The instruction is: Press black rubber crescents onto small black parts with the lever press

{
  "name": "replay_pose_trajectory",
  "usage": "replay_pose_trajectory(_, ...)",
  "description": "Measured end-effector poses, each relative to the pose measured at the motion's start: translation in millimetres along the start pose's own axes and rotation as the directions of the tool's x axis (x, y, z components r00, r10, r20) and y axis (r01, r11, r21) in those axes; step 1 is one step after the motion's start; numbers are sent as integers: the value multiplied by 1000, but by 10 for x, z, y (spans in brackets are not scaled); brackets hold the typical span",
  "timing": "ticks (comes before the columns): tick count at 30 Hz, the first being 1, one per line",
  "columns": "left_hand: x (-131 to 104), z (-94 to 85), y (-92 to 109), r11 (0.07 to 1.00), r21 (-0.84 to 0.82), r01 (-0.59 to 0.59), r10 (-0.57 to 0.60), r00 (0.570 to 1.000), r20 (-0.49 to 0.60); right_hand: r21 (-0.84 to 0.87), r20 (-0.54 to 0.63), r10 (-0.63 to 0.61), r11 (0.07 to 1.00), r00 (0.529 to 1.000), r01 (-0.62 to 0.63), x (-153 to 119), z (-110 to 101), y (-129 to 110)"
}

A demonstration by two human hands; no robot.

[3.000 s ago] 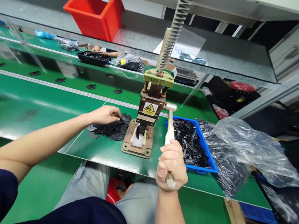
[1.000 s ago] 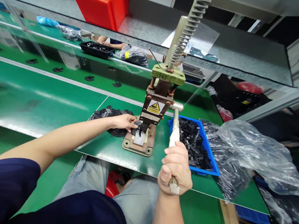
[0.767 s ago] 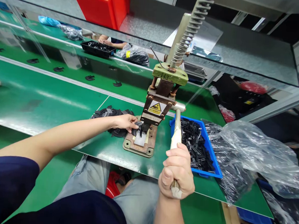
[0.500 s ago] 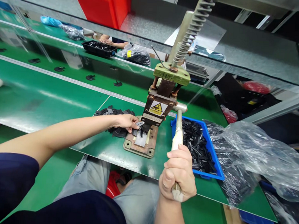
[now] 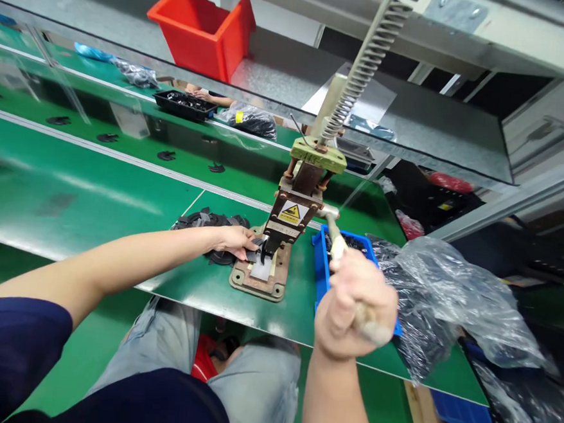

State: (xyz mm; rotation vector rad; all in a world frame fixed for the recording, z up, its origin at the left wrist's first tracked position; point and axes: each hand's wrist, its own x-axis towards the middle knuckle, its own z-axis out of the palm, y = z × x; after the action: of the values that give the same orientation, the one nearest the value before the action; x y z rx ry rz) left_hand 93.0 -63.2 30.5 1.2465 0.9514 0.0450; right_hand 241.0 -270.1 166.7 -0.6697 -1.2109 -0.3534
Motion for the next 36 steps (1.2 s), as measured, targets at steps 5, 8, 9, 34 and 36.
replay_pose_trajectory(5, -272, -15, -50, 984, -76, -162, 161, 987, -14, -4, 109, 148, 989, 983, -149, 516, 8, 73)
replay_pose_trajectory(8, -621, -57, -56, 956, -107, -272, 276, 961, 24, -139, -42, 209, 967, 977, -213, 75, -116, 125)
replay_pose_trajectory(9, -752, -56, -57, 946, -118, -301, 308, 950, 46, -172, -96, 296, 935, 950, -309, -174, -145, 133)
replay_pose_trajectory(34, -1369, 537, -212, 961, -228, -157, 237, 891, 388, -299, 195, 725, 686, 661, -664, -1713, -6, -380)
replay_pose_trajectory(36, -1324, 512, -211, 955, -178, -237, 288, 886, 364, -347, 245, 711, 699, 659, -625, -1693, -62, -344)
